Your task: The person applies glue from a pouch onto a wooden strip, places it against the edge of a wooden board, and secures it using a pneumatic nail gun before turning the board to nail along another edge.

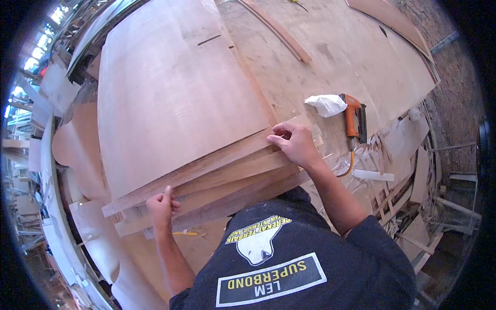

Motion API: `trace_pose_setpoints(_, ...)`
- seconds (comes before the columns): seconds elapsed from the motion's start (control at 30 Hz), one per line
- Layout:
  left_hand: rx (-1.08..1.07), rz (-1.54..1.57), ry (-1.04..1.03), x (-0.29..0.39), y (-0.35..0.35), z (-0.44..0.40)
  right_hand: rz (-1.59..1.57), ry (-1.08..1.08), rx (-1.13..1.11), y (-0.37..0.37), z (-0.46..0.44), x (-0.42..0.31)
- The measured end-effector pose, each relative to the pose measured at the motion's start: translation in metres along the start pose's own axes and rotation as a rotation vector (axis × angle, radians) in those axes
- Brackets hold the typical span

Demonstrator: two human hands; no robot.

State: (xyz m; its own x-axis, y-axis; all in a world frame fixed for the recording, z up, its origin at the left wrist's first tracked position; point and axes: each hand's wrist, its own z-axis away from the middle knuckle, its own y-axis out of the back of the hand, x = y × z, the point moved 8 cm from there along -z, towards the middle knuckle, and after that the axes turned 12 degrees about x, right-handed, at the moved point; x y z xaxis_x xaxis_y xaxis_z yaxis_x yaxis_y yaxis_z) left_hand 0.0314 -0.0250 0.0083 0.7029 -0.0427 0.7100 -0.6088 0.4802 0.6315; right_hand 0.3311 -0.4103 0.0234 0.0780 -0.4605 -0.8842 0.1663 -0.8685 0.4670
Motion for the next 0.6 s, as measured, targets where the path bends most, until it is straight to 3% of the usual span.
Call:
trace_pose_setpoints(0.07,0.084,-0.357,-0.169,0.030,0.001,0.018,-0.014,-0.015,-0.016,0.000,-0.001,-0.003)
trace_pose_setpoints(0.17,0.301,-0.198,-0.722,0.093,-0.017,0.062,-0.025,-0.088,-0.046,-0.004,0.001,-0.004)
trace_pose_setpoints(0.23,0.230,-0.309,-0.998,0.127,-0.041,0.081,-0.005,-0.094,-0.041,-0.003,0.001,-0.002)
trace_pose_setpoints(0.33,0.164,-0.502,-1.090,0.126,-0.057,0.077,0.017,-0.116,-0.063,-0.001,-0.001,0.001)
trace_pose_setpoints(0.6,0.339,-0.528,-1.001,0.053,0.022,0.013,-0.038,-0.117,-0.093,-0.004,-0.003,0.001)
